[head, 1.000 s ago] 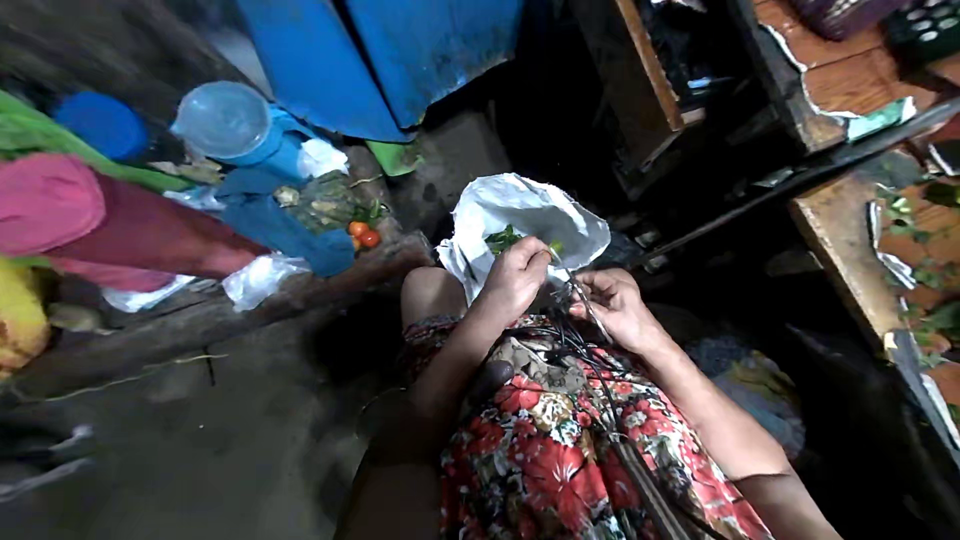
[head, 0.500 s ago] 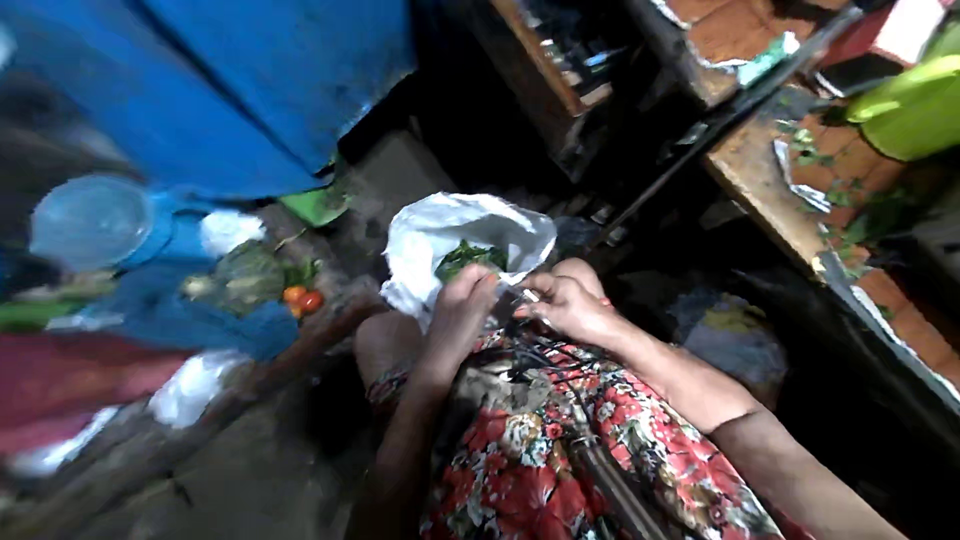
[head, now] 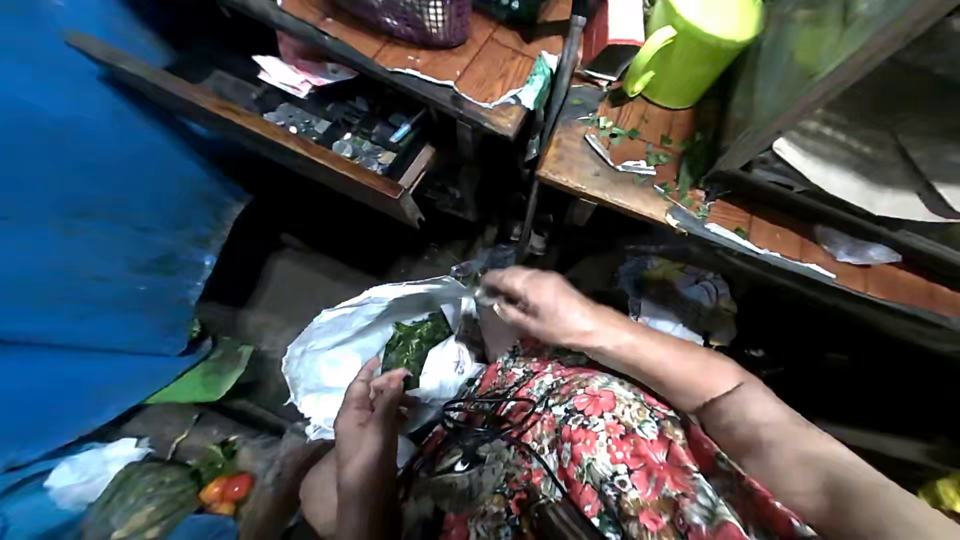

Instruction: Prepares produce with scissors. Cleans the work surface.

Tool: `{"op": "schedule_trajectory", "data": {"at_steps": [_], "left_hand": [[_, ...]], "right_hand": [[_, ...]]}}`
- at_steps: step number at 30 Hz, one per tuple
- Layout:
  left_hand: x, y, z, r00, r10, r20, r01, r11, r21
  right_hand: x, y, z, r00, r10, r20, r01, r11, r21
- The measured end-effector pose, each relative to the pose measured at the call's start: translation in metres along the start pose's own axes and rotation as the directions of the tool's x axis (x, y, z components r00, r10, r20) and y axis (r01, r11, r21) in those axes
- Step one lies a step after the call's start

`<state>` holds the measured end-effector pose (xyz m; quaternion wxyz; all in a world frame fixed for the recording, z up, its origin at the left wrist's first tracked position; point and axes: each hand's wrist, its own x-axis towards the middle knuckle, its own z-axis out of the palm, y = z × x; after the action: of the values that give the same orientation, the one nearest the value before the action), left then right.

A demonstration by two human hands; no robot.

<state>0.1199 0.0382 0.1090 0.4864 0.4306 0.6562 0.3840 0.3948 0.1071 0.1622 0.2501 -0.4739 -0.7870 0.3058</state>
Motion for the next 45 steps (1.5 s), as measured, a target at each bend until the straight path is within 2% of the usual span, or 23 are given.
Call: {"op": "schedule_trajectory", "data": {"at_steps": [3, 6, 8, 12, 14, 16, 21, 24, 28, 32, 35, 38, 45], "left_hand": [[0.0, 0.0, 0.003, 1.0, -0.013, 0.015, 0.012, 1.0, 0.024], [-0.001, -0.001, 0.003, 1.0, 0.001, 0.025, -0.002, 0.999, 0.034], [-0.001, 0.0, 0.002, 1.0, 0.011, 0.016, -0.012, 0.999, 0.047], [0.0, -0.001, 0.004, 1.0, 0.0, 0.0, 0.0, 0.999, 0.051], [0.0, -0.001, 0.004, 1.0, -0.007, 0.009, 0.006, 0.997, 0.073], [-0.001, -0.001, 0.002, 1.0, 0.006, 0.018, -0.008, 0.992, 0.127], [-0.009, -0.008, -0.003, 1.0, -0.01, 0.001, 0.01, 0.968, 0.249], [-0.011, -0.017, -0.002, 0.999, -0.046, 0.014, 0.041, 0.963, 0.267], [-0.012, -0.024, -0.003, 0.998, -0.031, 0.05, 0.014, 0.95, 0.311], [-0.01, -0.022, -0.006, 0.999, -0.023, 0.049, 0.006, 0.948, 0.318], [-0.008, -0.02, -0.005, 0.999, -0.025, 0.039, 0.011, 0.947, 0.321], [-0.007, -0.017, -0.002, 0.999, -0.019, 0.048, 0.002, 0.943, 0.333], [0.011, 0.006, 0.017, 0.993, 0.014, 0.117, -0.054, 0.935, 0.351]], "right_hand": [[-0.001, 0.02, -0.054, 0.972, -0.062, -0.226, 0.012, 0.976, -0.217], [0.004, 0.046, -0.104, 0.934, -0.083, -0.349, -0.068, 0.914, -0.4], [0.0, 0.054, -0.124, 0.907, -0.113, -0.406, -0.095, 0.884, -0.458], [-0.02, 0.055, -0.114, 0.924, -0.093, -0.371, -0.105, 0.871, -0.48], [-0.026, 0.07, -0.106, 0.926, -0.139, -0.35, -0.083, 0.831, -0.55], [-0.032, 0.082, -0.112, 0.914, -0.138, -0.382, -0.135, 0.784, -0.606], [-0.056, 0.087, -0.146, 0.866, 0.113, -0.487, -0.42, 0.695, -0.584], [-0.059, 0.089, -0.149, 0.853, 0.216, -0.475, -0.479, 0.686, -0.548], [-0.046, 0.088, -0.144, 0.822, 0.346, -0.452, -0.552, 0.677, -0.486], [-0.037, 0.089, -0.139, 0.84, 0.286, -0.46, -0.504, 0.724, -0.471], [-0.032, 0.095, -0.131, 0.9, 0.154, -0.407, -0.363, 0.783, -0.506], [-0.033, 0.097, -0.128, 0.925, 0.075, -0.372, -0.275, 0.807, -0.522], [-0.072, 0.098, -0.128, 0.869, -0.144, -0.473, -0.12, 0.866, -0.485]]}}
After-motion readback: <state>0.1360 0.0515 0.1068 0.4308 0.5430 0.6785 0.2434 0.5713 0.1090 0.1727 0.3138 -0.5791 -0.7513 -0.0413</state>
